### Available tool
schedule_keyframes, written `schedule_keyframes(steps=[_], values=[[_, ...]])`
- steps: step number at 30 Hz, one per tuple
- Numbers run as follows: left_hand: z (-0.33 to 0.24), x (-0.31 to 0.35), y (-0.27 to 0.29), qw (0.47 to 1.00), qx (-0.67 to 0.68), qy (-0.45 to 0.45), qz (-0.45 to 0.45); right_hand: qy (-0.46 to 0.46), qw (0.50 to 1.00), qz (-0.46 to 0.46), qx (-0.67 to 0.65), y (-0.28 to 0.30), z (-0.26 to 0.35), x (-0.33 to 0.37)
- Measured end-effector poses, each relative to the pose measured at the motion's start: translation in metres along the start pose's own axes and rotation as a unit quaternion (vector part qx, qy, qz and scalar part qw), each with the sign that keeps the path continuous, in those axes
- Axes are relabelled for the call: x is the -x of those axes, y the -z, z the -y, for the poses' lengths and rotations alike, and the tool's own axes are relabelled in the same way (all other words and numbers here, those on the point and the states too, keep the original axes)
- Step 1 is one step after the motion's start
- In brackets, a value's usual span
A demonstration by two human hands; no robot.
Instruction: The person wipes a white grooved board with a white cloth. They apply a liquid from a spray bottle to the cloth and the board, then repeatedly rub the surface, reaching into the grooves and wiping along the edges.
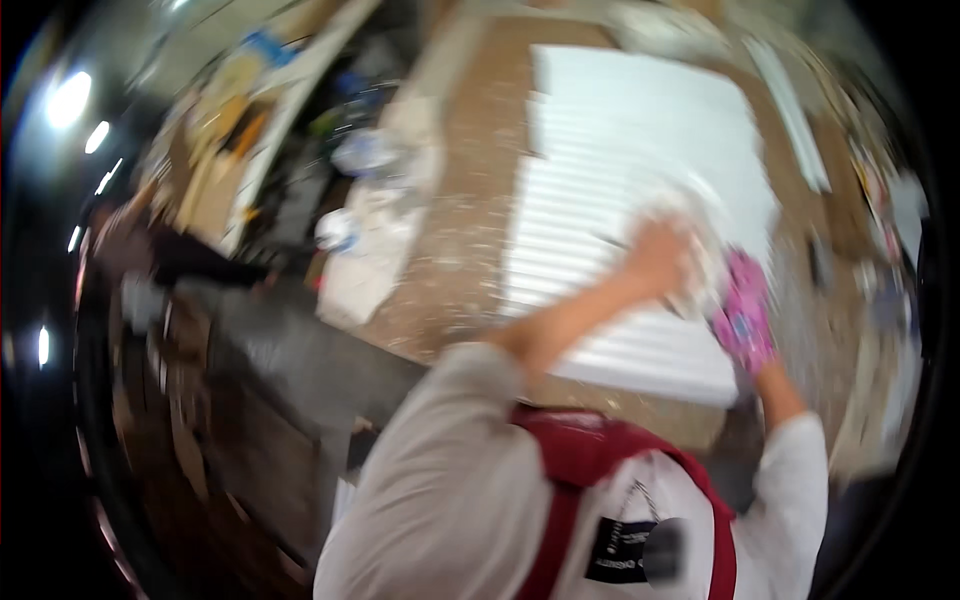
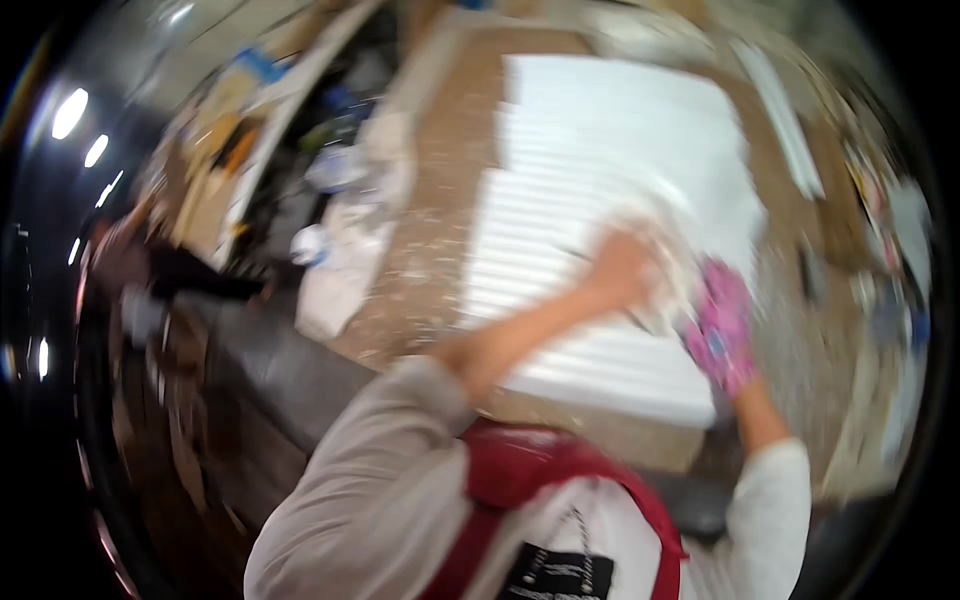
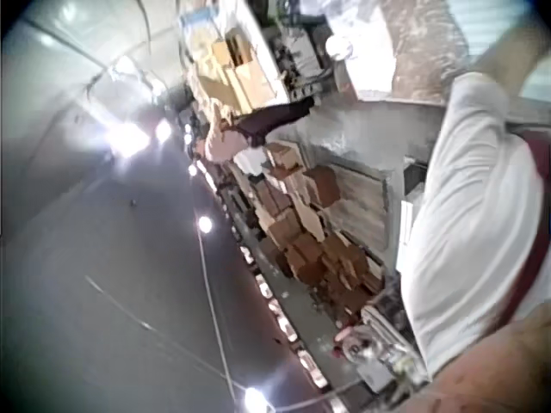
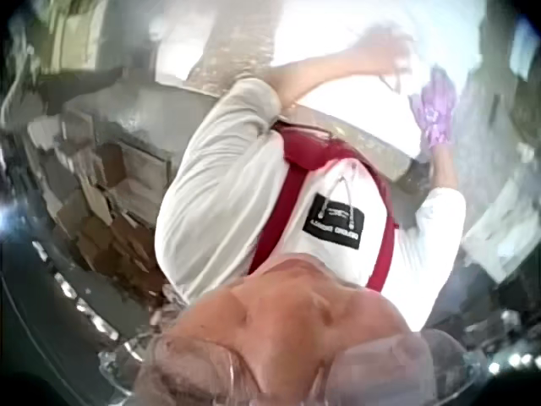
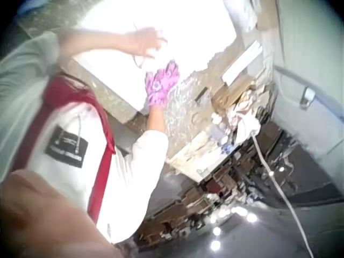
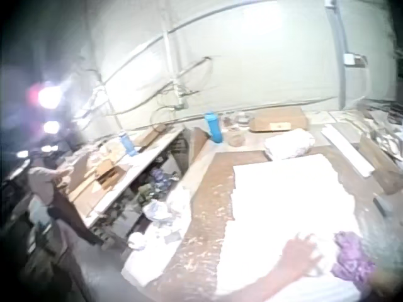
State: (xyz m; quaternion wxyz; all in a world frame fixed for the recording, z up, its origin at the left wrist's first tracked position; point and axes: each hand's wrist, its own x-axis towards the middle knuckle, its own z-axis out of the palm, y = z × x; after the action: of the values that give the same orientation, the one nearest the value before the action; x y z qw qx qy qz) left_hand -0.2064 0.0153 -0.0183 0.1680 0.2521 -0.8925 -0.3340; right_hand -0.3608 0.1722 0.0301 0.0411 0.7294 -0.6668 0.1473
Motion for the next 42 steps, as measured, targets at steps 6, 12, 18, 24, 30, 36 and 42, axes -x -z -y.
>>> schedule_keyframes(steps=[6,12,18,24,30,36,42], values=[[0.02,0.019,0.006,0.958,-0.18,-0.185,-0.125,-0.022,0.995,0.058,0.073,0.009,0.013,0.015],[0.083,0.052,0.125,0.948,-0.072,0.217,-0.22,0.077,0.973,0.074,0.204,0.019,0.013,0.0],[-0.006,-0.011,0.065,0.982,-0.06,-0.075,-0.162,0.153,0.953,0.087,0.248,0.04,0.013,-0.04],[0.03,0.016,0.002,0.987,-0.134,-0.071,-0.056,0.106,0.978,0.075,0.161,0.024,0.003,-0.035],[0.124,0.073,0.1,0.936,-0.054,0.252,-0.238,0.129,0.979,0.076,0.138,0.024,0.018,-0.037],[-0.018,-0.032,0.107,0.99,-0.016,-0.008,-0.139,-0.041,0.996,0.078,-0.033,0.004,-0.012,-0.019],[0.034,-0.011,0.021,0.992,-0.1,-0.051,-0.05,-0.098,0.993,0.064,-0.027,-0.011,-0.016,-0.037]])
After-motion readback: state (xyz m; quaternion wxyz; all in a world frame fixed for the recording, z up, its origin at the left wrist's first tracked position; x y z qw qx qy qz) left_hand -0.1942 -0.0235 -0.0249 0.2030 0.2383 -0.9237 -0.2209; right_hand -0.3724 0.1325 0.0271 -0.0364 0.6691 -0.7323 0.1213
